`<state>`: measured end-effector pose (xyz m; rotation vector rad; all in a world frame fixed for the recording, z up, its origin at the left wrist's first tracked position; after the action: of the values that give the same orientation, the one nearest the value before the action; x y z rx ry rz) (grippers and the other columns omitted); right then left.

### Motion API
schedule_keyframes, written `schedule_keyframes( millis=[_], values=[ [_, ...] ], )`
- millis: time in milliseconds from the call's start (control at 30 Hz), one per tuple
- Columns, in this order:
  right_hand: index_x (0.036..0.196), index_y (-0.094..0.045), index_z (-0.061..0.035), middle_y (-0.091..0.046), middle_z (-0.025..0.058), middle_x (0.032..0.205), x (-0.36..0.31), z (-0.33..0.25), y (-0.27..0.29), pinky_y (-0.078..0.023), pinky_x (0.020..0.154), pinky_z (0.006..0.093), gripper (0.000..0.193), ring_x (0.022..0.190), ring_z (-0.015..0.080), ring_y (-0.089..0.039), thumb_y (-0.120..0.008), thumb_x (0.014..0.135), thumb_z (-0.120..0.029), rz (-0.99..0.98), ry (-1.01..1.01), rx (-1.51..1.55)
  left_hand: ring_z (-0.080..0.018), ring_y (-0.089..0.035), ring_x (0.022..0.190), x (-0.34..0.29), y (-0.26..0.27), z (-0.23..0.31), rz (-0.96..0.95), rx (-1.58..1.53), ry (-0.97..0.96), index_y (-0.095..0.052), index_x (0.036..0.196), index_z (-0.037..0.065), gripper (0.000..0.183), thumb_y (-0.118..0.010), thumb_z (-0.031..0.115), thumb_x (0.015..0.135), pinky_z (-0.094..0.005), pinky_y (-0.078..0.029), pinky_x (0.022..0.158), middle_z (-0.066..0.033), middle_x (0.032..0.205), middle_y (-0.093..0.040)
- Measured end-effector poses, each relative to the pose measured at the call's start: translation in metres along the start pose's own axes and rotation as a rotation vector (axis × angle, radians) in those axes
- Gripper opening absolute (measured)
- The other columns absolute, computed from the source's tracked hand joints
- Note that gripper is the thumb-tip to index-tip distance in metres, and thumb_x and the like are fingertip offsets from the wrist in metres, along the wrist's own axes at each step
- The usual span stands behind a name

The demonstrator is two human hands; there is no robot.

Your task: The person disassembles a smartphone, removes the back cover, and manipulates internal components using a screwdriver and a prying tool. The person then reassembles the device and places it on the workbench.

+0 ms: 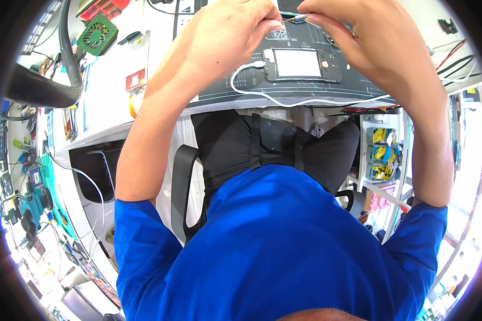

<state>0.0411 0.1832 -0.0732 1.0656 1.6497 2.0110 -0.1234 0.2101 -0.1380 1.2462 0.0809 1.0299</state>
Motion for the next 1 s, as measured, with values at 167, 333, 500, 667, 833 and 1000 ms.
schedule_keyframes(
  millis=[167, 333, 500, 667, 833, 1000],
  values=[
    [0.099, -0.075, -0.0029, -0.071, 0.015, 0.097, 0.008, 0.017, -0.013, -0.051, 0.085, 0.0434, 0.015, 0.097, 0.0334, -0.066, -0.069, 0.091, -0.014, -0.273, -0.353, 0.252, -0.0354, -0.067, 0.086, -0.003, -0.009, -0.008, -0.022, -0.182, 0.168, -0.067, 0.098, 0.0, 0.016, -0.066, 0.016, 0.098, -0.0407, -0.053, 0.076, -0.0168, 0.094, -0.068],
    [0.101, -0.075, -0.0031, -0.071, 0.0148, 0.095, 0.006, 0.003, -0.012, -0.051, 0.087, 0.0432, 0.016, 0.097, 0.0339, -0.066, -0.069, 0.091, -0.014, -0.002, 0.025, 0.168, -0.0356, -0.069, 0.092, -0.013, -0.02, -0.028, -0.1, -0.417, 0.428, -0.071, 0.103, -0.002, 0.018, -0.064, 0.013, 0.097, -0.041, -0.053, 0.083, -0.0194, 0.097, -0.072],
    [0.098, -0.077, -0.0038, -0.07, 0.0106, 0.098, 0.002, 0.027, -0.047, -0.055, 0.081, 0.0379, 0.015, 0.099, 0.027, -0.067, -0.071, 0.085, -0.007, -0.275, -0.18, 0.076, -0.034, -0.067, 0.099, -0.007, -0.033, -0.013, -0.02, -0.078, -0.002, -0.068, 0.108, 0.001, 0.016, -0.063, 0.015, 0.1, -0.0406, -0.053, 0.089, -0.0154, 0.106, -0.07],
    [0.085, -0.079, -0.0006, -0.074, 0.022, 0.083, 0.026, 0.023, -0.054, -0.06, 0.067, 0.049, 0.03, 0.077, 0.0368, -0.075, -0.079, 0.073, -0.028, -0.204, -0.013, 0.057, -0.0365, -0.062, 0.089, -0.012, -0.029, -0.021, -0.086, -0.04, 0.131, -0.062, 0.104, -0.005, 0.01, -0.061, 0.005, 0.1, -0.0415, -0.05, 0.084, -0.0188, 0.096, -0.063],
    [0.086, -0.079, -0.0022, -0.076, 0.0197, 0.084, -0.001, 0.034, -0.064, -0.06, 0.065, 0.0466, 0.029, 0.077, 0.0357, -0.075, -0.078, 0.074, -0.028, -0.226, -0.086, 0.016, -0.0374, -0.062, 0.089, 0.004, -0.057, -0.008, -0.159, -0.095, 0.11, -0.06, 0.108, -0.006, 0.012, -0.059, 0.003, 0.101, -0.0421, -0.049, 0.085, -0.0202, 0.098, -0.063],
    [0.096, -0.082, -0.0124, -0.077, 0.0112, 0.101, 0.015, 0.01, -0.079, -0.058, 0.078, 0.0423, 0.022, 0.102, 0.031, -0.069, -0.073, 0.083, -0.027, -0.249, -0.004, -0.086, -0.0288, -0.064, 0.087, -0.006, -0.066, -0.021, -0.119, -0.229, 0.281, -0.062, 0.115, -0.007, 0.016, -0.056, 0.0, 0.101, -0.0396, -0.05, 0.082, -0.0183, 0.101, -0.065]
  ],
)
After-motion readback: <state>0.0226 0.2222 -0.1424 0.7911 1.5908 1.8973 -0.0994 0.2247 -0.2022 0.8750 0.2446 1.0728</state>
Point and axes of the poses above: each hand's wrist, its own x-axis towards the middle knuckle, its own y-axis out of the back of the hand, z = x × y, the point moved 5 cm from there along x, towards the middle knuckle
